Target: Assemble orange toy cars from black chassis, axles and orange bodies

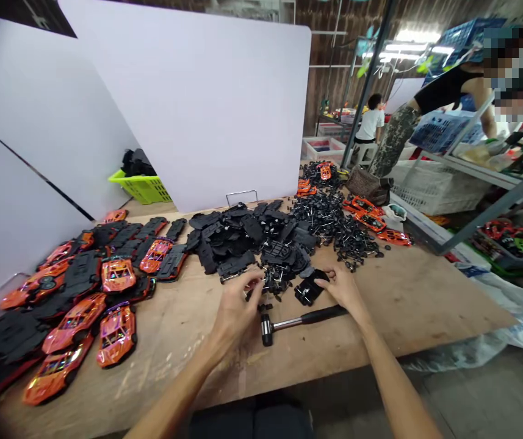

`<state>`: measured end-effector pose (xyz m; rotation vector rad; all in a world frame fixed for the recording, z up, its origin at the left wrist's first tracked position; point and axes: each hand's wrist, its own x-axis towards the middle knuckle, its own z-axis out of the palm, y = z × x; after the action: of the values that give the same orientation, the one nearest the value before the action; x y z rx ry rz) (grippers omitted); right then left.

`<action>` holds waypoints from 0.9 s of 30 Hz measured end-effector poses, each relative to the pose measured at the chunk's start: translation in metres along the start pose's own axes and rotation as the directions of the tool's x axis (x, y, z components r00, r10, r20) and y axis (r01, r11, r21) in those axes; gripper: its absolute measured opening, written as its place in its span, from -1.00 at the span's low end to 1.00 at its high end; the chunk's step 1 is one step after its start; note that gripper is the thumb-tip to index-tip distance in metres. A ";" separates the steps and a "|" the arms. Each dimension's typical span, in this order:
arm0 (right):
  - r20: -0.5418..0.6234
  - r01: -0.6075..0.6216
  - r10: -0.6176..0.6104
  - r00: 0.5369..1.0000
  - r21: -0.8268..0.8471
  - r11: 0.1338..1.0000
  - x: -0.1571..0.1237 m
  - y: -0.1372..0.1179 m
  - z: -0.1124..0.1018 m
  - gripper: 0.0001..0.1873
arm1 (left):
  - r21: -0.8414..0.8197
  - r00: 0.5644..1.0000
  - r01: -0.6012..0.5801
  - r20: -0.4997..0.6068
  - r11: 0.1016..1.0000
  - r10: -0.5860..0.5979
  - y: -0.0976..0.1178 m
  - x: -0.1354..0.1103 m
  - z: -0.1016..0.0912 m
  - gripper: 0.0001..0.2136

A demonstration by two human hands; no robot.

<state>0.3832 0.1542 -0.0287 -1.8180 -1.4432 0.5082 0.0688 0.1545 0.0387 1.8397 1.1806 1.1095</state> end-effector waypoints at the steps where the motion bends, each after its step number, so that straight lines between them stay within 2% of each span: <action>1: 0.008 -0.002 0.002 1.000 0.020 1.000 0.001 0.001 -0.002 -0.56 | -0.016 1.000 -0.015 0.021 1.000 0.016 0.005 -0.002 0.009 -0.79; 4: 0.036 -0.010 0.007 0.999 0.095 0.995 -0.002 -0.008 -0.011 -0.57 | -0.027 0.993 -0.055 0.102 0.998 0.058 0.015 0.003 0.037 -0.77; 8: 0.070 0.047 -0.066 0.995 0.247 0.968 -0.019 -0.037 -0.023 -0.50 | -0.066 0.969 -0.037 0.243 0.997 0.053 0.022 0.032 0.072 -0.61; 10: 0.051 0.111 -0.131 0.990 0.293 0.950 -0.023 -0.046 -0.032 -0.50 | -0.106 0.939 0.012 0.343 0.994 0.025 0.023 0.046 0.080 -0.72; 11: 0.005 0.132 -0.139 0.990 0.266 0.955 -0.022 -0.047 -0.038 -0.51 | -0.117 0.933 0.042 0.360 0.992 0.003 0.023 0.051 0.080 -0.81; 12: -0.062 0.136 -0.126 0.990 0.208 0.969 -0.019 -0.044 -0.045 -0.52 | -0.143 0.938 0.092 0.343 0.986 -0.038 0.023 0.053 0.078 -0.87; 14: -0.208 0.086 -0.072 0.975 0.058 0.995 -0.011 -0.031 -0.058 -0.50 | -0.275 0.947 0.259 0.262 0.926 -0.187 0.023 0.053 0.066 -0.82; 16: -0.278 0.020 -0.027 0.960 -0.027 0.999 -0.002 -0.015 -0.065 -0.46 | -0.471 0.899 0.437 0.211 0.766 -0.383 0.024 0.046 0.048 -0.63; 17: -0.279 0.002 -0.015 0.960 -0.046 0.999 0.001 -0.008 -0.065 -0.46 | -0.556 0.867 0.484 0.201 0.675 -0.456 0.025 0.040 0.039 -0.53; 18: -0.280 -0.018 -0.005 0.960 -0.079 0.997 0.003 -0.004 -0.062 -0.46 | -0.615 0.843 0.503 0.191 0.608 -0.503 0.026 0.033 0.030 -0.46; 20: -0.283 -0.088 0.027 0.959 -0.204 0.975 0.003 -0.003 -0.051 -0.47 | -0.687 0.815 0.505 0.181 0.522 -0.551 0.028 0.016 0.013 -0.47; 22: -0.276 -0.163 0.059 0.960 -0.373 0.913 -0.002 -0.011 -0.040 -0.49 | -0.732 0.784 0.520 0.206 0.439 -0.586 0.027 -0.005 -0.004 -0.58; 24: -0.291 -0.195 0.048 0.956 -0.500 0.844 -0.010 -0.023 -0.033 -0.51 | -0.758 0.735 0.527 0.179 0.385 -0.654 0.022 -0.026 -0.022 -0.69; 26: -0.316 -0.128 -0.050 0.947 -0.516 0.847 -0.020 -0.039 -0.028 -0.55 | -0.772 0.664 0.513 0.082 0.374 -0.743 0.014 -0.047 -0.039 -0.76; 27: -0.287 -0.041 -0.117 0.951 -0.490 0.871 -0.026 -0.048 -0.023 -0.60 | -0.769 0.633 0.514 0.042 0.379 -0.773 0.009 -0.056 -0.045 -0.78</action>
<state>0.3608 0.1268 0.0188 -2.1356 -1.4678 -0.1920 0.0184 0.1038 0.0486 0.4380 1.2212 1.1537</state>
